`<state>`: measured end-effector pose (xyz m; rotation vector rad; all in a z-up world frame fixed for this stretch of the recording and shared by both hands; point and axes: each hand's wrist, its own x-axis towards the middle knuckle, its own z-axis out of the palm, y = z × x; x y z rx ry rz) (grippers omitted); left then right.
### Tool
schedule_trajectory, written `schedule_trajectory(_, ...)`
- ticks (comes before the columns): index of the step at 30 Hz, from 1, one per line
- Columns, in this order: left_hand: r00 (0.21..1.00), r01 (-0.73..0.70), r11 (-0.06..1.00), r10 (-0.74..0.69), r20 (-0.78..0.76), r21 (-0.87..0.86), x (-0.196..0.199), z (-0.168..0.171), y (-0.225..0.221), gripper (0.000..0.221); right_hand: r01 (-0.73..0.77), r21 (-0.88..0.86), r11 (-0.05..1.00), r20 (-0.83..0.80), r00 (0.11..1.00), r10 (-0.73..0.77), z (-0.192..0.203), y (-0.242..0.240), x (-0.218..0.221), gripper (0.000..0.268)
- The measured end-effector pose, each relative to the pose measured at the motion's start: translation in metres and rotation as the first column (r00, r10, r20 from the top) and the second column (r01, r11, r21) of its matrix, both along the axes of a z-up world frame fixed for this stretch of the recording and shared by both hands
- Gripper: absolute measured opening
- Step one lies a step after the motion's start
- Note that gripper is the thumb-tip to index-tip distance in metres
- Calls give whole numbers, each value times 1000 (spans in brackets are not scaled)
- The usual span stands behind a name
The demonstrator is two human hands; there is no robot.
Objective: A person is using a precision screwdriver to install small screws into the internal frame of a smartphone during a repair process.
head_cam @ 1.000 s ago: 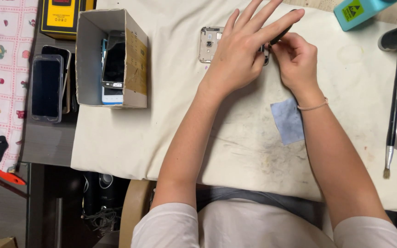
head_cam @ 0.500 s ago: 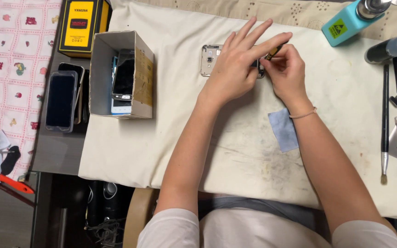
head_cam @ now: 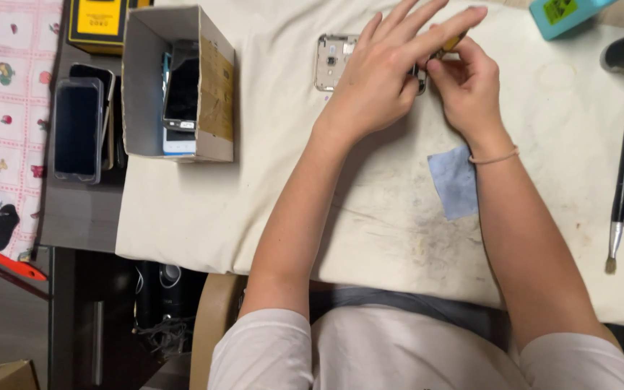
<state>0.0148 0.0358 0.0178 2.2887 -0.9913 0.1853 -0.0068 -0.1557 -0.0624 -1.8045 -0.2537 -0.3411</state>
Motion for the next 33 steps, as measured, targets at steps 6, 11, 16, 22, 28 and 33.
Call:
schedule_trajectory(6, 999, 14, 998, -12, 40, -60, 3, 0, 2, 83, -48, 82, 995, 4, 999, 47, -14, -6, 7, 13)
schedule_trajectory(11, 1000, 14, 999, -13, 9, -39, 2, -5, 0, 83, 121, 20, 993, -42, 992, -120, -17, -7, 5, 42)
schedule_trajectory(16, 997, 33, 995, -27, 68, -89, 9, -11, 2, 75, 28, -38, 999, 98, 995, -24, -16, -7, 7, 24)
schedule_trajectory(22, 999, 25, 998, -24, 25, -52, 9, -17, 0, 74, 113, -204, 972, 223, 973, -66, 1, 7, 1, 22)
schedule_trajectory(28, 1000, 15, 1000, -14, 14, -19, 2, -8, -5, 89, 245, -226, 943, 259, 948, -185, -12, 5, 7, 32)
schedule_trajectory(33, 997, 3, 1000, -1, -83, 17, -6, 2, -10, 82, 180, -224, 958, 202, 970, -135, 5, 6, 0, 20)
